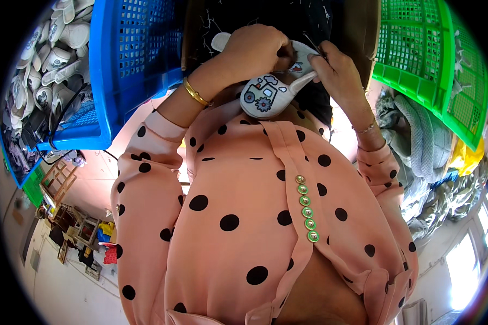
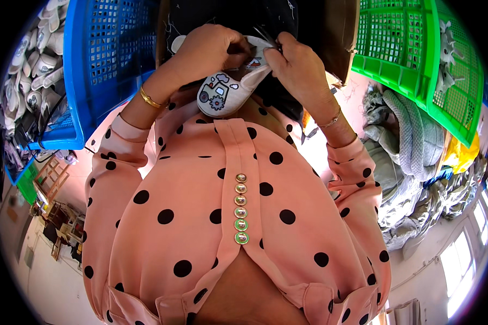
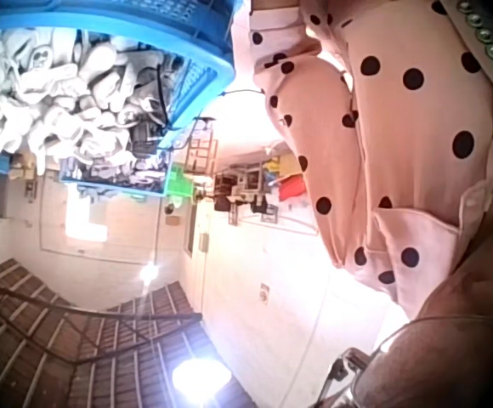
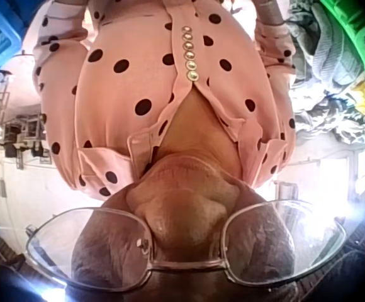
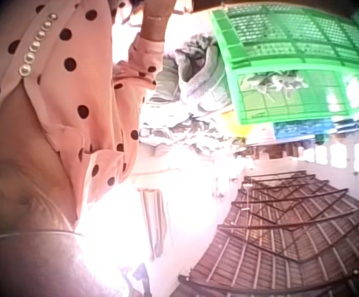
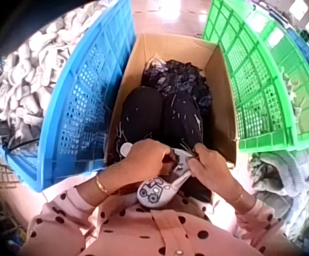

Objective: The person uses a pair of scissors to trim loose threads and excess fabric from the edges of a white slipper. They hold the slipper in their left hand and carefully cut around the perimeter and the strap area. The person works on a single slipper throughout the clip, occasionally adjusting its position to access different sides.

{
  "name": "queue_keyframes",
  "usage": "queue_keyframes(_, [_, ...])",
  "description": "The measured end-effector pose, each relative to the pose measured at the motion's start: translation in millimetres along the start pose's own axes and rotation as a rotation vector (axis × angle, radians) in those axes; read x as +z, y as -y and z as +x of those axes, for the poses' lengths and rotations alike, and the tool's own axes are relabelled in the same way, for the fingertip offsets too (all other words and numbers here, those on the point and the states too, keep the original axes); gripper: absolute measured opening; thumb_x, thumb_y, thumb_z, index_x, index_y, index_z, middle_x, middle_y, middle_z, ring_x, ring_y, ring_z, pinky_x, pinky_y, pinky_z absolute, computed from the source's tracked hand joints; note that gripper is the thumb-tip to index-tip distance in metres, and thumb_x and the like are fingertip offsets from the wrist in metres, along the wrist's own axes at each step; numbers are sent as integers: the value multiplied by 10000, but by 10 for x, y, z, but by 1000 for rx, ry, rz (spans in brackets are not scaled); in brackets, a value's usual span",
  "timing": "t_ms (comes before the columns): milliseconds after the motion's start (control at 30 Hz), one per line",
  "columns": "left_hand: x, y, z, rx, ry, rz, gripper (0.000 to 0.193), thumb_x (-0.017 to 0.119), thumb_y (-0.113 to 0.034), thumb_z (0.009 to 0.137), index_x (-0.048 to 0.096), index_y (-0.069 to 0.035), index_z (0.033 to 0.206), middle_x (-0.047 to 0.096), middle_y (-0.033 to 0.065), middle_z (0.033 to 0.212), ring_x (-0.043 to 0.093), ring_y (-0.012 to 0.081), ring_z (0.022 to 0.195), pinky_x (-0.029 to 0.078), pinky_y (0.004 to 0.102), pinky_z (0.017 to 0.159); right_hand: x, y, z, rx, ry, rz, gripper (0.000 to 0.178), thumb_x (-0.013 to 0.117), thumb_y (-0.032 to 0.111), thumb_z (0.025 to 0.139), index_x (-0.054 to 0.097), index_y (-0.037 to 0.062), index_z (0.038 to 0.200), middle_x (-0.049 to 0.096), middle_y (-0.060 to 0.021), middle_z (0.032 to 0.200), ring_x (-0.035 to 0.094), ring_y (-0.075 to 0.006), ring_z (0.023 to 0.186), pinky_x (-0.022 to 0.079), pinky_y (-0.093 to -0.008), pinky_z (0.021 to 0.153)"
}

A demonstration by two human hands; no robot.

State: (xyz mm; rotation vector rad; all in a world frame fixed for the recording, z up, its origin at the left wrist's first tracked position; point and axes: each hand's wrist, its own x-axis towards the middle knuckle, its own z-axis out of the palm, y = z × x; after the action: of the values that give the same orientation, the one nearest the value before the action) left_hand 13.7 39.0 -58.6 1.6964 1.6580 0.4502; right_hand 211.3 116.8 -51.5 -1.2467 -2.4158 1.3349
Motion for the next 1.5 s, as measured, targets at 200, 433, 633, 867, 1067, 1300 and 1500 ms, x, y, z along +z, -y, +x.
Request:
queue_keyframes(200, [-139,-33,46,43,82,-35,235,713,-196,759,752,-52,941,720,135,831,693,255,726,540,323,717,-129,-5,-15,-124,25,-138,351,574,367,942,550,22,882,633,-157,641,646,-316,581,500,-381,542])
queue_keyframes(433, [-207,-62,88,80,112,8,244,701,-179,743,750,-26,927,709,158,821,688,274,722,536,339,701,-556,297,-79,-463,-56,-779,418,620,477,895,538,70,845,608,-89,589,616,-281,516,494,-350,481])
queue_keyframes(633, [-349,-134,90,92,211,-44,252,673,-157,733,736,9,913,699,156,790,655,282,674,512,327,663,-547,416,-47,-530,24,-730,450,678,495,835,545,65,854,600,-81,597,614,-277,546,483,-342,487])
queue_keyframes(867, [-417,86,-58,134,13,-262,261,676,-218,828,711,3,962,684,143,839,646,187,735,509,304,685,-312,144,19,-15,256,-275,398,706,327,844,599,-23,1000,651,-168,723,626,-288,610,491,-346,578])
queue_keyframes(1067, [-609,-273,-321,56,-808,539,317,615,-67,818,574,-22,1128,566,178,1074,537,333,988,445,407,849,-242,102,-23,4,132,-153,346,698,272,840,583,-14,995,650,-180,733,631,-302,622,491,-356,586])
queue_keyframes(1300, [-228,-497,-701,398,41,300,205,612,-53,749,648,-24,949,645,98,980,570,296,957,461,356,887,-260,234,-4,-187,7,-201,272,669,158,831,550,75,1061,645,-212,776,654,-403,757,511,-446,639])
queue_keyframes(1500, [-204,-267,-357,458,-1,89,276,689,-127,627,626,2,863,636,171,871,602,347,881,457,436,798,-217,489,9,-56,-94,-187,522,678,138,789,493,111,1277,630,-119,688,644,-318,617,496,-420,571])
